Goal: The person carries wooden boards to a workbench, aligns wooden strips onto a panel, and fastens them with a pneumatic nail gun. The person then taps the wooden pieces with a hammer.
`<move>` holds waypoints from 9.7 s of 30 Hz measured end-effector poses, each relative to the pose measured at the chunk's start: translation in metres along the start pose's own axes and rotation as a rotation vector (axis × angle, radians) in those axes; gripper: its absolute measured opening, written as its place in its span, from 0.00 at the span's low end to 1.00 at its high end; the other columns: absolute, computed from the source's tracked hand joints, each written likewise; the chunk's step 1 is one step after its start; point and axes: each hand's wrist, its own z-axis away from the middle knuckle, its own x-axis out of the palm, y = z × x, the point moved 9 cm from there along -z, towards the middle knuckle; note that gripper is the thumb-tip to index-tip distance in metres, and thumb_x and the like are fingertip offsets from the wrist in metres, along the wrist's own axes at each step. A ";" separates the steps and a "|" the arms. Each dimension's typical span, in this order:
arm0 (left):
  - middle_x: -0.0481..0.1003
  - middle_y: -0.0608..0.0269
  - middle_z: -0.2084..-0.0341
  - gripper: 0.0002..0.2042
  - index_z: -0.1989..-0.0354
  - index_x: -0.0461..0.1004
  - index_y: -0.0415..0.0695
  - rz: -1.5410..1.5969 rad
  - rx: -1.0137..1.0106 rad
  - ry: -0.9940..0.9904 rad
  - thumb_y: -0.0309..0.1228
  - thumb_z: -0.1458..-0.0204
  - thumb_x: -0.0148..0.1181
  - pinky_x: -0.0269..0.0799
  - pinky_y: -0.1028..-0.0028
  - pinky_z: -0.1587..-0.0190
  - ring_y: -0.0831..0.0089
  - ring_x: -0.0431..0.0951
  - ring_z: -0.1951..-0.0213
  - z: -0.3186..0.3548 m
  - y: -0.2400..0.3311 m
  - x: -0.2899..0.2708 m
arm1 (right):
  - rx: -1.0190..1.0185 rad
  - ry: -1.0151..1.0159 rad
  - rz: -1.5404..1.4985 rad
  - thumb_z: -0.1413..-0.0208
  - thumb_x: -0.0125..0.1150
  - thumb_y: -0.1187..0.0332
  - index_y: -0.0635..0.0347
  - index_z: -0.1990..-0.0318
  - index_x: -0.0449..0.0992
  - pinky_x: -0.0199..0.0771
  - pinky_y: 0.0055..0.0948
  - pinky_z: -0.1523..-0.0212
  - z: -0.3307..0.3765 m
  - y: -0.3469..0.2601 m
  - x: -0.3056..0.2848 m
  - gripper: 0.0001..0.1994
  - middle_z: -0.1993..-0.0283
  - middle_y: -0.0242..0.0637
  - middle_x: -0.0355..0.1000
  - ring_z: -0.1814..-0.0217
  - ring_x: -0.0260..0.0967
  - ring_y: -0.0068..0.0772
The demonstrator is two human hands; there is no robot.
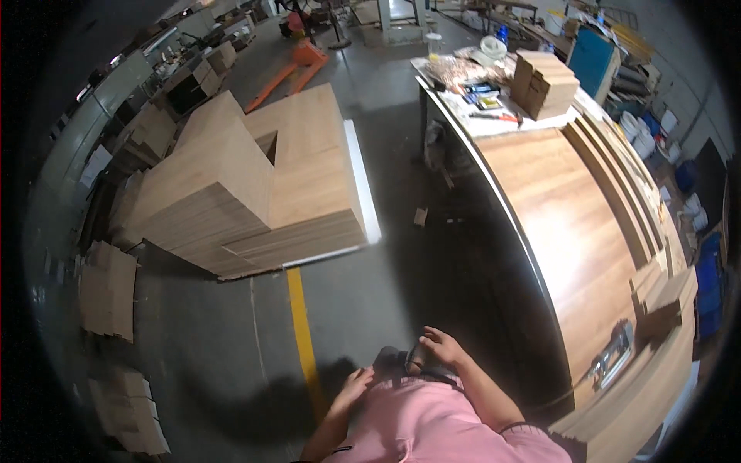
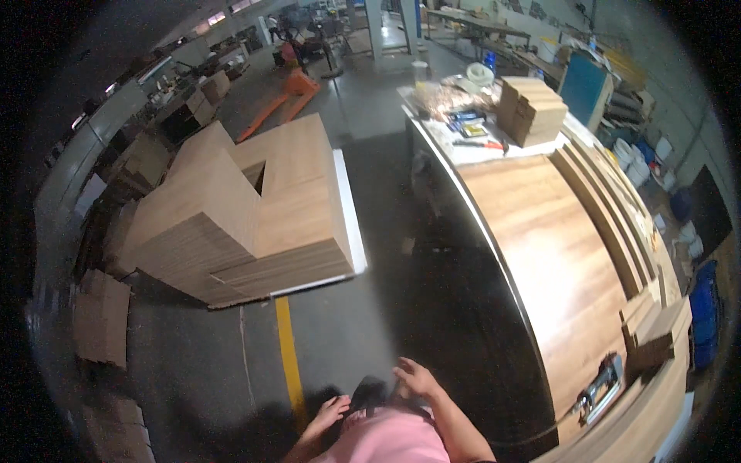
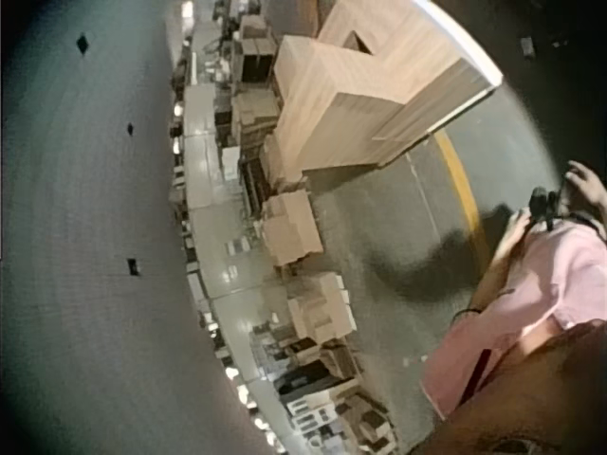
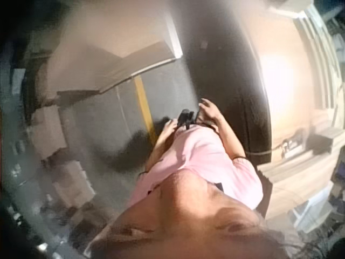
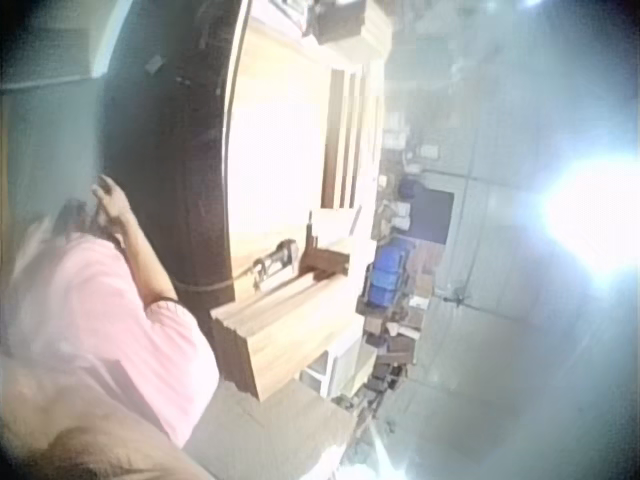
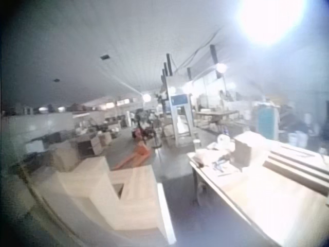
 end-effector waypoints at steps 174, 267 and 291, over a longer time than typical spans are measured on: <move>0.41 0.35 0.27 0.49 0.24 0.42 0.48 -1.578 0.445 0.090 0.66 0.46 0.51 0.29 0.38 0.28 0.43 0.36 0.24 -0.372 0.727 0.463 | 0.440 1.667 0.719 0.46 0.67 0.58 0.46 0.39 0.74 0.56 0.54 0.31 0.161 -0.076 -1.004 0.25 0.36 0.37 0.69 0.32 0.61 0.46; 0.76 0.44 0.48 0.33 0.43 0.74 0.43 -1.940 0.934 -0.797 0.48 0.58 0.70 0.69 0.56 0.40 0.48 0.74 0.44 -0.464 0.838 0.788 | 0.415 1.661 -0.879 0.39 0.64 0.69 0.56 0.29 0.57 0.78 0.36 0.49 0.319 0.269 -0.627 0.33 0.36 0.42 0.60 0.44 0.68 0.38; 0.78 0.64 0.67 0.31 0.33 0.60 0.33 -1.429 0.817 -0.458 0.29 0.42 0.64 0.73 0.78 0.63 0.78 0.76 0.66 -0.504 0.884 0.726 | 0.742 2.165 -0.348 0.49 0.70 0.57 0.64 0.41 0.74 0.73 0.38 0.41 0.272 0.155 -0.588 0.30 0.46 0.54 0.77 0.45 0.76 0.45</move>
